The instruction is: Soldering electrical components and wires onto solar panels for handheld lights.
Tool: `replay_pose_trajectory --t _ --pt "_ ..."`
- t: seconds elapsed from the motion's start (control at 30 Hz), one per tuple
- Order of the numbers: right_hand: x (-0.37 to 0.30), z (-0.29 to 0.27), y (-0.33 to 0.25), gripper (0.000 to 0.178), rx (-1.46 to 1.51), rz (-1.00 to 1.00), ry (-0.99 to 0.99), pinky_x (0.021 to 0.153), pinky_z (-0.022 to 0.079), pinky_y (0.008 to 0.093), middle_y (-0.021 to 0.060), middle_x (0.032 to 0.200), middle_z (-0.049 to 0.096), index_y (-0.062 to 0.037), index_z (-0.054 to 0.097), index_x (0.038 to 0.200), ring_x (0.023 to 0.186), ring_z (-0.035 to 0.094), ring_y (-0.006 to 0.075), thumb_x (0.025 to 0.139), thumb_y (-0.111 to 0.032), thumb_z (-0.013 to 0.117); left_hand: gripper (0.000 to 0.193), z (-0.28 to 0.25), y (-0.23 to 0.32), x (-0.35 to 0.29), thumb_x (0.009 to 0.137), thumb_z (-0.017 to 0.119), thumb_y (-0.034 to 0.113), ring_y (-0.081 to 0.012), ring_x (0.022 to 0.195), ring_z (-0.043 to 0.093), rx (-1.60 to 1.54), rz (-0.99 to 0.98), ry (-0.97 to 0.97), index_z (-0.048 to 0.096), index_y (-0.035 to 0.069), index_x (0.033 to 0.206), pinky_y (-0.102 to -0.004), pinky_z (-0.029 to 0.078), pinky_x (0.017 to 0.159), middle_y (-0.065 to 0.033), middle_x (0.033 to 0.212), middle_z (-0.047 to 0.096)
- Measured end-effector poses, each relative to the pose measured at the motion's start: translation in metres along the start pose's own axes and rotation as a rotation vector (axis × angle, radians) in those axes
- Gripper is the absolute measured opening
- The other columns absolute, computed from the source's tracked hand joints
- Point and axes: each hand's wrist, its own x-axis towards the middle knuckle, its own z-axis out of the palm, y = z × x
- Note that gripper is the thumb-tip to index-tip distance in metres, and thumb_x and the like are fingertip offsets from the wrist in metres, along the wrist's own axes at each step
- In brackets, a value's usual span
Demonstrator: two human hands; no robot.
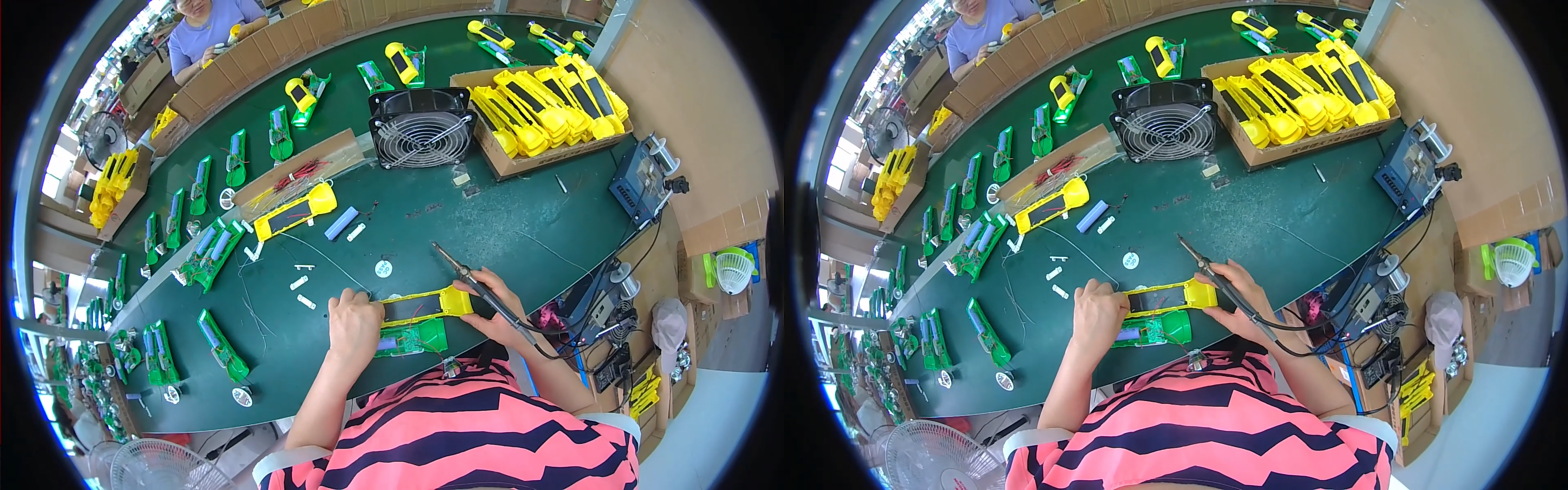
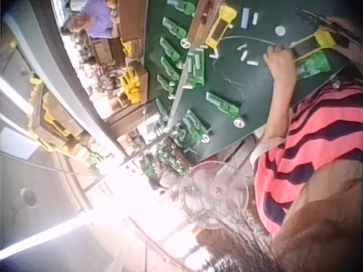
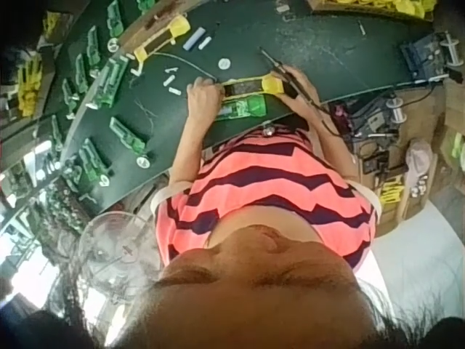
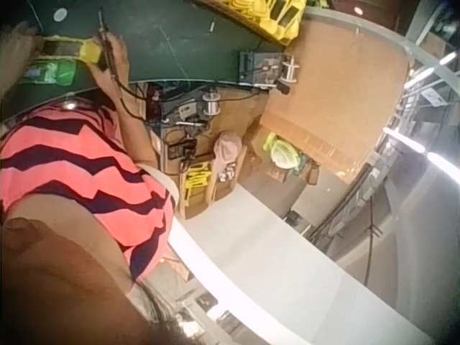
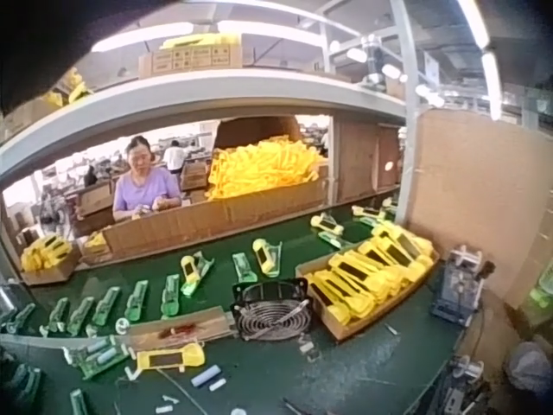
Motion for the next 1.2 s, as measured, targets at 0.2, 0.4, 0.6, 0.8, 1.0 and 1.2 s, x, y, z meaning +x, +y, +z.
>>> replay_pose_trajectory --t 0.2,0.4,0.6,0.8,1.0,1.2 --pt "0.0 0.0 0.001 0.052 0.024 0.047 -0.022 0.103 0.028 0.0415 0.0044 0.116 0.054 -0.0082 0.051 0.115 0.111 0.047 0.0271 0.067 -0.012 0.069 0.005 -0.004 0.0 0.001 0.063 0.059 0.01 -0.022 0.075 0.049 -0.055 -0.003 0.006 0.063 0.01 0.06 -0.0346 0.034 0.062 -0.0053 0.067 0.051" --pt "-0.001 0.0 0.001 0.056 0.062 0.052 -0.011 0.104 0.027 0.0403 0.0033 0.115 0.056 -0.0079 0.046 0.118 0.114 0.046 0.0256 0.067 -0.01 0.07 0.01 -0.017 0.029 0.004 0.07 0.062 0.013 -0.024 0.077 0.048 -0.286 0.084 0.191 0.062 0.008 0.078 -0.0355 0.037 0.064 -0.0073 0.08 0.048" --pt "0.0 0.003 -0.002 0.054 0.1 0.076 0.002 0.1 0.032 0.0364 0.0049 0.119 0.051 -0.0113 0.053 0.115 0.112 0.046 0.0256 0.064 -0.006 0.07 0.007 0.019 0.042 -0.006 0.069 0.063 0.01 -0.0245 0.074 0.051 -0.487 0.046 0.253 0.06 0.008 0.074 -0.0358 0.038 0.065 -0.0069 0.077 0.052" --pt "0.021 0.017 -0.003 0.05 0.22 0.063 -0.098 0.092 0.041 0.0325 0.0096 0.114 0.052 -0.0113 0.054 0.114 0.103 0.052 0.0282 0.067 -0.01 0.071 0.006 0.021 0.044 -0.004 0.066 0.059 0.007 -0.0224 0.066 0.052 -0.318 0.019 0.362 0.06 0.008 0.072 -0.0342 0.037 0.061 -0.0061 0.069 0.053" --pt "0.028 0.005 -0.001 0.038 0.071 -0.316 0.053 0.09 0.042 0.0412 0.0056 0.086 0.064 -0.0053 0.052 0.103 0.077 0.062 0.0249 0.07 -0.012 0.07 0.005 0.02 0.034 0.001 0.07 0.059 0.005 -0.0291 0.067 0.056 -0.374 -0.127 0.228 0.063 0.003 0.074 -0.0369 0.045 0.061 -0.011 0.07 0.055" --pt "0.023 -0.016 -0.006 0.014 0.549 0.036 0.057 0.066 0.051 0.0283 0.0088 0.078 0.061 0.0024 0.059 0.089 0.073 0.062 0.0169 0.076 -0.002 0.063 0.004 0.021 0.029 0.004 0.066 0.058 0.002 -0.0291 0.06 0.056 -0.452 -0.14 0.259 0.061 0.001 0.068 -0.0374 0.046 0.057 -0.0132 0.066 0.054"
